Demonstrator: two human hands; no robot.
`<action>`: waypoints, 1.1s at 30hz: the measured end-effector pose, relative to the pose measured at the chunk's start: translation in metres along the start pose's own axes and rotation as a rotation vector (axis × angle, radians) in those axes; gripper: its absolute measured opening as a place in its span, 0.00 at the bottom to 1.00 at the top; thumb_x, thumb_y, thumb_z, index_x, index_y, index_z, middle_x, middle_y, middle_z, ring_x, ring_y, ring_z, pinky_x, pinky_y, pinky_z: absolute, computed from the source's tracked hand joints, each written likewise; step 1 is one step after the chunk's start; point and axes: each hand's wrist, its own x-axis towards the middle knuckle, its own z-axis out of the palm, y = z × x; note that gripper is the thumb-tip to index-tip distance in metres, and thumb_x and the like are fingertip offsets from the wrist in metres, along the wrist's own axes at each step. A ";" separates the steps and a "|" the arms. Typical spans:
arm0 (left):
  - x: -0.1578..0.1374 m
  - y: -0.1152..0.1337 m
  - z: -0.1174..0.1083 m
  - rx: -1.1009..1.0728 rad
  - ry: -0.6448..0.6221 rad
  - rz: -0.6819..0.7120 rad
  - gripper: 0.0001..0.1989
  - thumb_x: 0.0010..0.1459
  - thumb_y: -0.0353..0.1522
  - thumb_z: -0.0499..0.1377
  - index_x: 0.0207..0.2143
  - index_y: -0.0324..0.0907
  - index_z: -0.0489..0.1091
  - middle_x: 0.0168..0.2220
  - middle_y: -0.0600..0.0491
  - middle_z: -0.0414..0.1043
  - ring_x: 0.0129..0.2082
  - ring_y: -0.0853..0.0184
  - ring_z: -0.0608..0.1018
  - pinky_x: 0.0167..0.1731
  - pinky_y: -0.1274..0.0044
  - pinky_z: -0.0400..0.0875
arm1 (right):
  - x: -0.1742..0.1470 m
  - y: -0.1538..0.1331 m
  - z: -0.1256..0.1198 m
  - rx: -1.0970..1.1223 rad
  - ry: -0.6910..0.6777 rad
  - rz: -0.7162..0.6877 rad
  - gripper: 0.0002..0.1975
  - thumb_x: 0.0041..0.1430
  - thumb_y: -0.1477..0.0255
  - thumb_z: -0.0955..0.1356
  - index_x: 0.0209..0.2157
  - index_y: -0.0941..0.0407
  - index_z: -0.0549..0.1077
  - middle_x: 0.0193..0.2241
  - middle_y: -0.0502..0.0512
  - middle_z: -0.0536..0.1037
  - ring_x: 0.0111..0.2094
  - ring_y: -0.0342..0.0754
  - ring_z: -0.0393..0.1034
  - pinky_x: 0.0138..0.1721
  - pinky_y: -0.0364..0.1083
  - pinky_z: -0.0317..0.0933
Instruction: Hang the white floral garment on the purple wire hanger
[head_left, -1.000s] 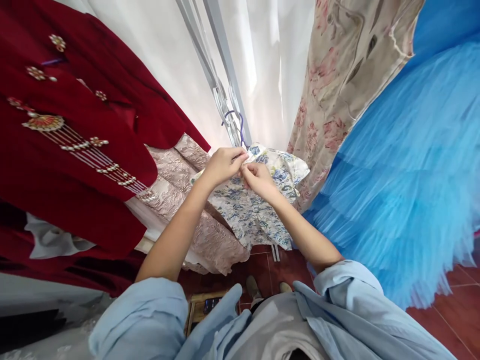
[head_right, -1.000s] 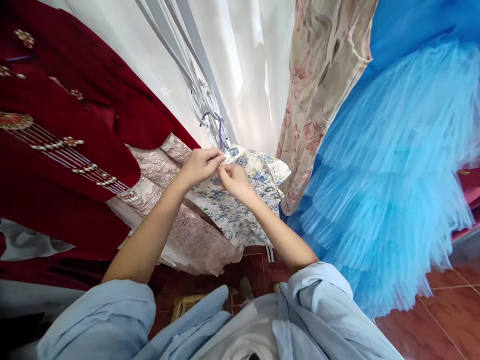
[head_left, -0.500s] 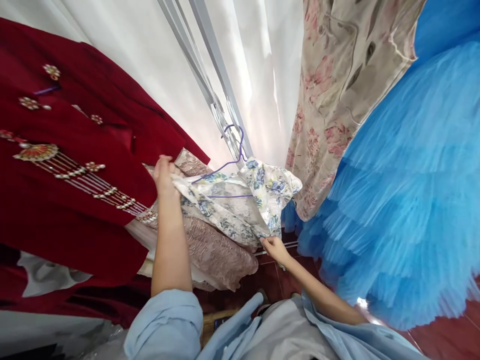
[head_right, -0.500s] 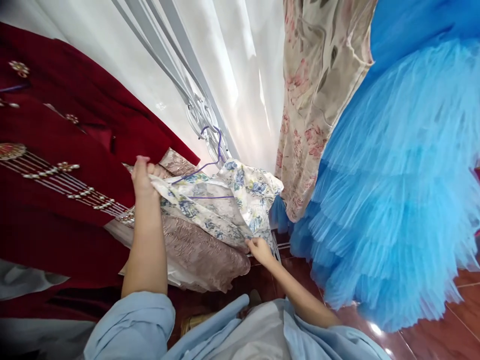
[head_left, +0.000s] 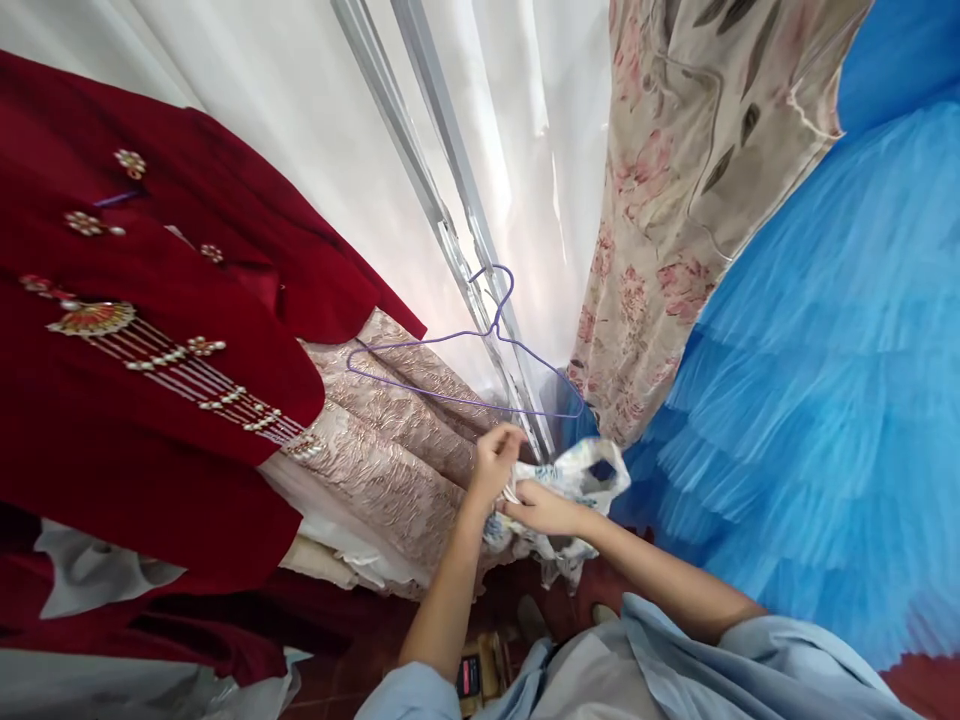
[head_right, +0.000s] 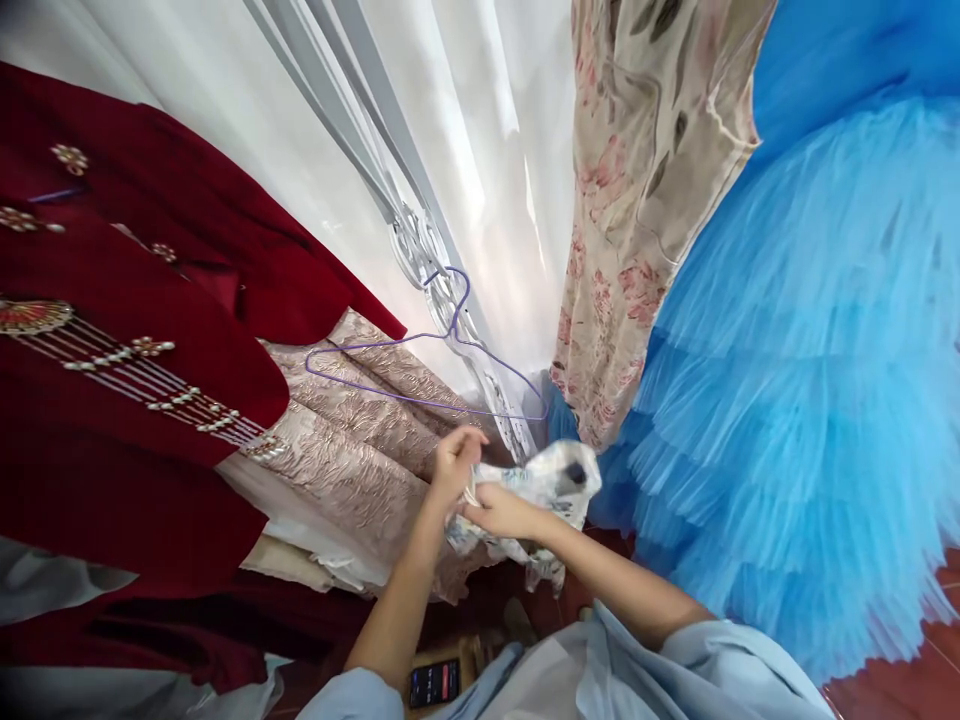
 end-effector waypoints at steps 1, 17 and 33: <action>-0.010 -0.002 0.004 0.047 -0.160 -0.037 0.28 0.55 0.59 0.60 0.33 0.41 0.75 0.23 0.54 0.67 0.25 0.68 0.69 0.30 0.77 0.66 | -0.012 -0.004 -0.012 0.004 -0.040 0.001 0.17 0.64 0.64 0.62 0.23 0.56 0.64 0.20 0.47 0.64 0.24 0.42 0.57 0.28 0.43 0.58; -0.054 0.050 -0.077 0.500 0.039 -0.001 0.13 0.54 0.41 0.63 0.27 0.41 0.78 0.27 0.51 0.75 0.29 0.62 0.73 0.32 0.74 0.68 | -0.117 -0.077 -0.204 -0.162 0.380 0.050 0.24 0.56 0.51 0.72 0.23 0.60 0.74 0.19 0.50 0.64 0.21 0.41 0.57 0.21 0.41 0.51; 0.027 0.091 -0.026 0.106 -0.078 -0.097 0.20 0.52 0.47 0.67 0.25 0.39 0.70 0.24 0.55 0.68 0.26 0.69 0.70 0.27 0.79 0.65 | -0.082 -0.023 -0.230 -0.233 0.857 -0.010 0.19 0.52 0.57 0.72 0.21 0.58 0.73 0.18 0.47 0.65 0.21 0.41 0.57 0.22 0.42 0.50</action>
